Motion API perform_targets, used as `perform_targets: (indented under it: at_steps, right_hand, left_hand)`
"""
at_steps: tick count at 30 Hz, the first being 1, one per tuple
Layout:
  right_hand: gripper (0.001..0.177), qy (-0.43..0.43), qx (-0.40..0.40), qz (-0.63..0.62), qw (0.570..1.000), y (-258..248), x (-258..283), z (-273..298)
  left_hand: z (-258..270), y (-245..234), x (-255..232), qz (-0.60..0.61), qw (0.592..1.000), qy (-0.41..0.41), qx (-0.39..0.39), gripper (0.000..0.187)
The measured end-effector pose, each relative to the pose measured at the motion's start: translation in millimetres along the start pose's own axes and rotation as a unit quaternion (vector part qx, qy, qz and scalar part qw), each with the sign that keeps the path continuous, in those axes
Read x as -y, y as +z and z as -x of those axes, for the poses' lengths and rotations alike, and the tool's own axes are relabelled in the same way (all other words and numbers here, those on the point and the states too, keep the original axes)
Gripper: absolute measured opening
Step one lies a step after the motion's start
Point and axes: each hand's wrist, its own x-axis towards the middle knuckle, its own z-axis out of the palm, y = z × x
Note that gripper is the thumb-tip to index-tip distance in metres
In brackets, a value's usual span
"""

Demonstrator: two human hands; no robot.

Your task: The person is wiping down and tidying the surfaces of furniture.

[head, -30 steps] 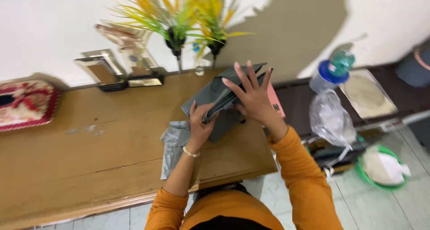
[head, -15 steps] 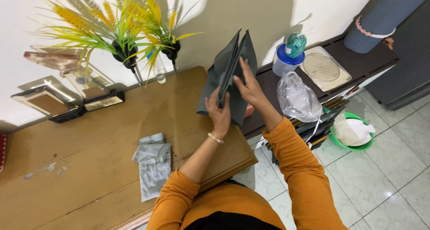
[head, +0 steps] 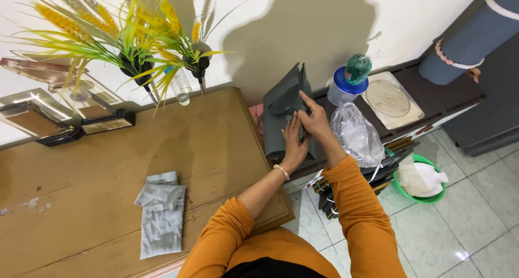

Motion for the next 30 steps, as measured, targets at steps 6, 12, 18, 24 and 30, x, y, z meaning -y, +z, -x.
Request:
perform_targets:
  at_steps: [6,12,18,24,30]
  right_hand:
    - [0.061,-0.104,0.02,-0.073,0.992,2.8,-52.9,-37.4]
    - [0.062,-0.003,0.051,-0.031,0.998,28.1,-44.6,-48.9]
    - [0.057,-0.109,0.045,-0.102,0.988,91.7,-113.5,-62.2]
    - [0.054,-0.165,0.012,-0.07,0.984,109.2,-107.0,-60.2]
    - [0.07,-0.108,0.024,-0.15,0.982,99.0,-95.1,-48.8]
  left_hand:
    - [-20.8,17.1,23.7,-0.033,0.996,-0.047,0.061,0.083]
    - [-19.5,25.5,85.9,0.01,1.0,0.009,0.02,0.084]
    - [-18.6,4.5,112.2,-0.141,0.981,-0.129,0.03,0.088]
    - [-25.1,-9.9,94.5,-0.019,0.946,-0.322,-0.021,0.095]
    - [-28.5,-21.9,51.3,-0.032,0.941,-0.337,-0.025,0.102]
